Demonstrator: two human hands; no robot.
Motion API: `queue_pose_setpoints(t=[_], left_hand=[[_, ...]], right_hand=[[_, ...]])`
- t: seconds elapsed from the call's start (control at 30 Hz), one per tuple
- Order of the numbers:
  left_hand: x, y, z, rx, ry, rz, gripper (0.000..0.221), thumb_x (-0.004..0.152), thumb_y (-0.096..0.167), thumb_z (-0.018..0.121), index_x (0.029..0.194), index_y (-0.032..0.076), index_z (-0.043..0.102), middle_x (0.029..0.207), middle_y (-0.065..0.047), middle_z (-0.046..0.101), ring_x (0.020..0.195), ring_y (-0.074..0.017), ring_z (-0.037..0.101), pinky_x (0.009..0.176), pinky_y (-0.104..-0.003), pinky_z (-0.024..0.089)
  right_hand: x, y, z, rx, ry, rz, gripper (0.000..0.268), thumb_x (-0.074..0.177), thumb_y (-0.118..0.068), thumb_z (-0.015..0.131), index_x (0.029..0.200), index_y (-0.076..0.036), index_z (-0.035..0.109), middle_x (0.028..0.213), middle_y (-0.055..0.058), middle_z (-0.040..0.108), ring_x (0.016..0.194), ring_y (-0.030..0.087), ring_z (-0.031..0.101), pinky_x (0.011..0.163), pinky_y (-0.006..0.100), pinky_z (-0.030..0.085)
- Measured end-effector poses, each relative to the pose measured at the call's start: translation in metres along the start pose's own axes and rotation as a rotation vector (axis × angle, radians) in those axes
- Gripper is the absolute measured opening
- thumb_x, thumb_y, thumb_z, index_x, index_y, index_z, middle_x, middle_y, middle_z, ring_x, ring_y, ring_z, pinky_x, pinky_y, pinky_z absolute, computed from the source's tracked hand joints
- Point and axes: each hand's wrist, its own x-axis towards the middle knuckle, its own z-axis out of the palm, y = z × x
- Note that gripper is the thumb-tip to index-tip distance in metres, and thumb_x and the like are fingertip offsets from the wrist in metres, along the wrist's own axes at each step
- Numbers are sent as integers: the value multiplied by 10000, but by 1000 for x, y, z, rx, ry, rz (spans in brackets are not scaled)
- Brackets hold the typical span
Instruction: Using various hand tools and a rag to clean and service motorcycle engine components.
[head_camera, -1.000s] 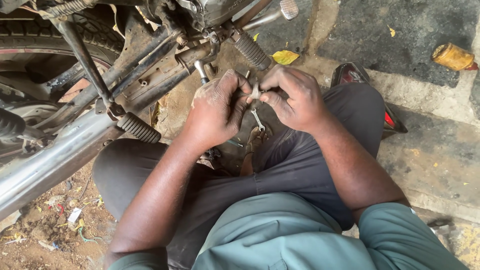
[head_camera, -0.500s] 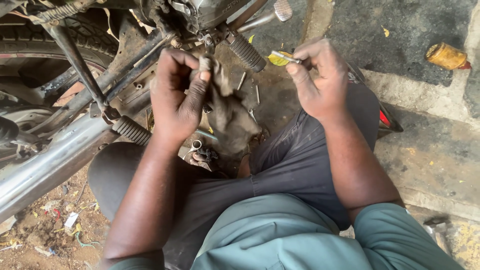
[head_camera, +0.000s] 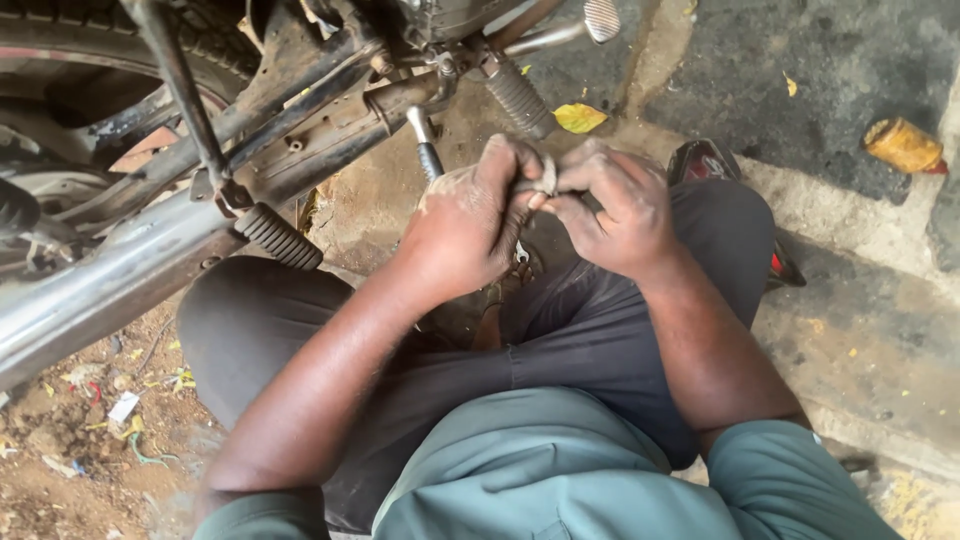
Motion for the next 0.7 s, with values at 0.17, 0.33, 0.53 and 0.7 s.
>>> queue_pose_setpoints(t=[0.17,0.33,0.53,0.7], left_hand=[[6,-2,-22,55,-52,-119,212,988,66,594,1170,95,489,861,-89,694,749,-240,743,609,-395,594],[8,-13,-36,38,252,-125,140,1083,57,586,1184,85,494,847,-82,686,736,-194,718,647,-403,585],[12,-18,-6,328,46,-33,269,920,46,568,1178,116,541,714,-74,674,648,-280,681,981,-545,536],[11,-21,-10,313,122,19,250,895,108,606,1136,104,542,802,-110,686,841,-359,700,1003,-589,481]], right_hand=[[-14,20,-2,195,148,63,154,1035,-79,705,1081,-30,566,1035,110,652,804,163,680,689,294,588],[-5,62,-28,419,444,163,145,1135,5,669,1210,-23,548,1034,121,670,728,140,674,605,278,559],[53,81,7,340,231,225,138,1105,94,712,1216,53,642,1083,138,716,770,144,719,605,265,607],[104,108,47,-98,79,68,78,1040,32,786,1074,34,716,917,101,744,807,149,718,705,287,539]])
